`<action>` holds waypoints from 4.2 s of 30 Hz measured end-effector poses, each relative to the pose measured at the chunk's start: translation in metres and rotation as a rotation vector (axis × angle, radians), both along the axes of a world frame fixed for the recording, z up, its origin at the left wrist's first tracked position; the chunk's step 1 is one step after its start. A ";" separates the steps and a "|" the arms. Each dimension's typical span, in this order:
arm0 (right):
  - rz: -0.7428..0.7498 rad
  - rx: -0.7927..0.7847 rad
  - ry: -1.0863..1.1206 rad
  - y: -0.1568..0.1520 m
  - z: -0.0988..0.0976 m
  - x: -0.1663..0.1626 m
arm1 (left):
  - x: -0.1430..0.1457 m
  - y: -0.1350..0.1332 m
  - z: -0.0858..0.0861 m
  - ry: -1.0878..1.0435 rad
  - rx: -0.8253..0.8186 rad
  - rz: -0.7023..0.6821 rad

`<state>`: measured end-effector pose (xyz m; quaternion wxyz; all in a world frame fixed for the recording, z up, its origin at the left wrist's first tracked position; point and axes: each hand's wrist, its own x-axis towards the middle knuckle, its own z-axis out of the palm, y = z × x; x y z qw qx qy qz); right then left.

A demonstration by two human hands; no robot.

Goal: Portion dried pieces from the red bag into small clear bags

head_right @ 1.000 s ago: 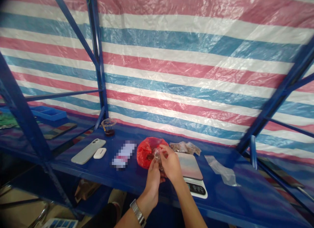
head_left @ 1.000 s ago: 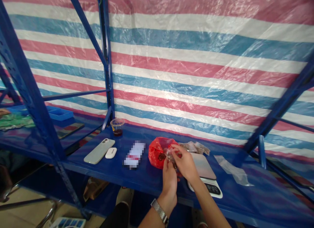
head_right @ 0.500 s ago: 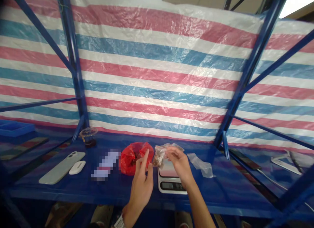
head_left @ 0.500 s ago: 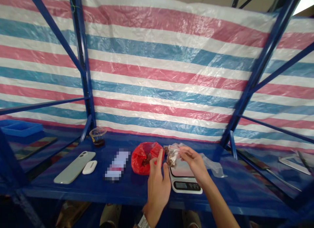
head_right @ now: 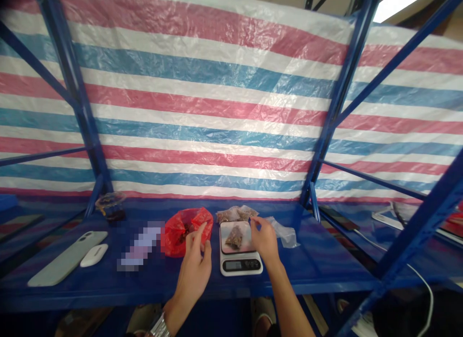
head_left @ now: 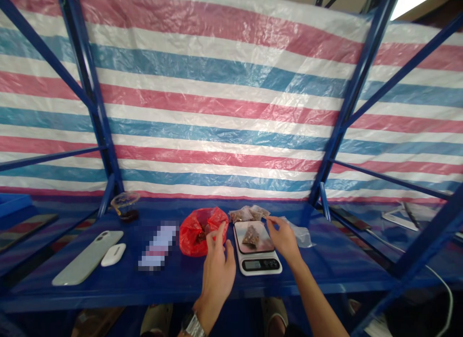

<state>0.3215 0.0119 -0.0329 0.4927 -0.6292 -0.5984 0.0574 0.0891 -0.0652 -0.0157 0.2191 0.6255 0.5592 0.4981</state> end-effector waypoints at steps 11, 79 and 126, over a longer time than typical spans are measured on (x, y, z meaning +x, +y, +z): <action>-0.014 -0.037 0.029 -0.006 0.002 0.016 | -0.025 0.005 0.002 0.217 0.073 -0.320; 0.503 -0.073 0.038 0.011 0.033 -0.163 | 0.003 0.024 -0.021 -1.038 -0.426 -0.112; 0.200 -0.148 0.284 -0.005 0.017 -0.018 | -0.007 0.003 -0.003 -0.038 -0.022 -0.034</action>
